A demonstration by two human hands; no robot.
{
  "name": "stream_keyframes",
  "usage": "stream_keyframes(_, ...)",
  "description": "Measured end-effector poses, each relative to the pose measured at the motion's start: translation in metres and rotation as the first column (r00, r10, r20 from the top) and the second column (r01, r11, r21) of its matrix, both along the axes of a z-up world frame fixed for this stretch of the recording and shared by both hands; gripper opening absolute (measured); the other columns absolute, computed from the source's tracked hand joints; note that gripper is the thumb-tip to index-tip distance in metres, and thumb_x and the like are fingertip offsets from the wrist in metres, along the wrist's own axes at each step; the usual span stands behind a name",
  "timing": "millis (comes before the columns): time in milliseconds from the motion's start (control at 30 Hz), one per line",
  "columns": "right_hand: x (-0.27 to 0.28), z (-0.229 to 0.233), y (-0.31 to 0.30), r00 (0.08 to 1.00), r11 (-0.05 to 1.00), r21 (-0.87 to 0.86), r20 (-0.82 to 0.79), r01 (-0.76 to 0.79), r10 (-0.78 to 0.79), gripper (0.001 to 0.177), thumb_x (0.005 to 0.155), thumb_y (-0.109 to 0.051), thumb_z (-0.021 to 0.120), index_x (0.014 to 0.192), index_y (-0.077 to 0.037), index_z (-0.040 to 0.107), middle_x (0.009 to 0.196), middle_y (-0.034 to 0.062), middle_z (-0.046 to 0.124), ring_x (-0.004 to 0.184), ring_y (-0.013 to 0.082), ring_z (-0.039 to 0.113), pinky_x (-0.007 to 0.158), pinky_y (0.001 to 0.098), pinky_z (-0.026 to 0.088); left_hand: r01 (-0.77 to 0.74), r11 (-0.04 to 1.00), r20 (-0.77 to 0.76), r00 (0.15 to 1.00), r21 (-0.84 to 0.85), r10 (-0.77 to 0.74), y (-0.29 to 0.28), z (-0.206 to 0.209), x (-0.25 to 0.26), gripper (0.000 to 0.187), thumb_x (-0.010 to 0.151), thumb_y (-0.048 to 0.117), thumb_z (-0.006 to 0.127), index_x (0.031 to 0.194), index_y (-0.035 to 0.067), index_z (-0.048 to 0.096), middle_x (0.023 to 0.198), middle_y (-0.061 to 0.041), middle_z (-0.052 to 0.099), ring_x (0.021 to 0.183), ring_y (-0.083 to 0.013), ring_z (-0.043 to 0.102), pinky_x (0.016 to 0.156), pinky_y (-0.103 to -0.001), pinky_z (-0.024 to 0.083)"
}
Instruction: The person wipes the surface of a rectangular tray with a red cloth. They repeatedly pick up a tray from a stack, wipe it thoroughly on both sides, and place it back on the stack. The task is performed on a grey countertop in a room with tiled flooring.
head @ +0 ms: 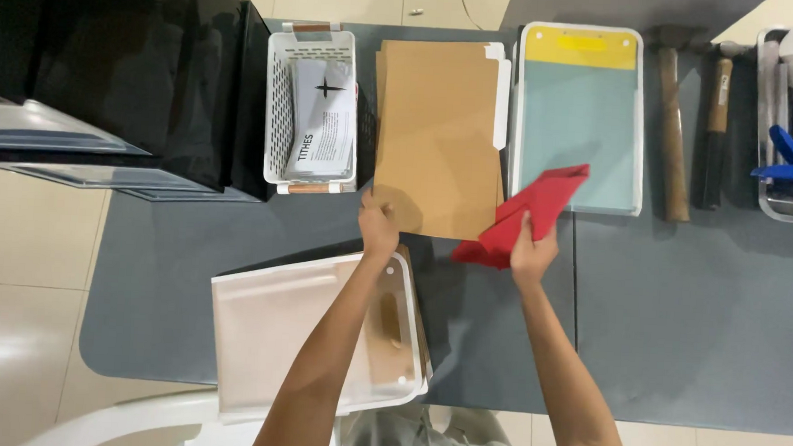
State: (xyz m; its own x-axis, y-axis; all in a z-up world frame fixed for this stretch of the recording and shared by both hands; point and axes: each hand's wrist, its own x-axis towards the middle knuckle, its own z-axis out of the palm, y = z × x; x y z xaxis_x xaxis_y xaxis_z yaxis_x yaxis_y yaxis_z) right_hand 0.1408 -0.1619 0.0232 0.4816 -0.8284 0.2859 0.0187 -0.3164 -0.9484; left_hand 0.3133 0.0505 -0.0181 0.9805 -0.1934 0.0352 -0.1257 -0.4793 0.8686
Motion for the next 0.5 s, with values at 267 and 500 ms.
stream_keyframes(267, -0.08, 0.043, -0.055, 0.959, 0.999, 0.003, -0.281, 0.032, -0.03, 0.037, 0.104, -0.022, 0.068, 0.133, 0.002, 0.064, 0.125, 0.0151, 0.072, 0.117, 0.0212, 0.067, 0.104, 0.0371, 0.051, -0.059, 0.939, -0.151, 0.982, 0.339, 0.116, -0.024, 0.038, -0.012, 0.072, 0.094, 0.022, 0.066, 0.153, 0.004, 0.03, 0.142, -0.03, 0.042, 0.133, -0.0464, 0.042, 0.108, -0.066, 0.03)
stream_keyframes(500, -0.144, 0.08, -0.06, 0.879, 0.815, -0.576, -0.42, -0.065, -0.226, 0.052, 0.092, -0.014, 0.072, 0.136, 0.006, 0.054, 0.13, 0.029, 0.055, 0.115, 0.0446, 0.059, 0.097, 0.0526, 0.05, -0.121, 0.908, 0.124, 0.989, 0.401, 0.077, 0.023, 0.083, -0.128, 0.101, 0.087, 0.039, 0.075, 0.161, 0.005, 0.014, 0.16, -0.033, 0.012, 0.147, -0.0496, 0.016, 0.113, -0.076, 0.008)
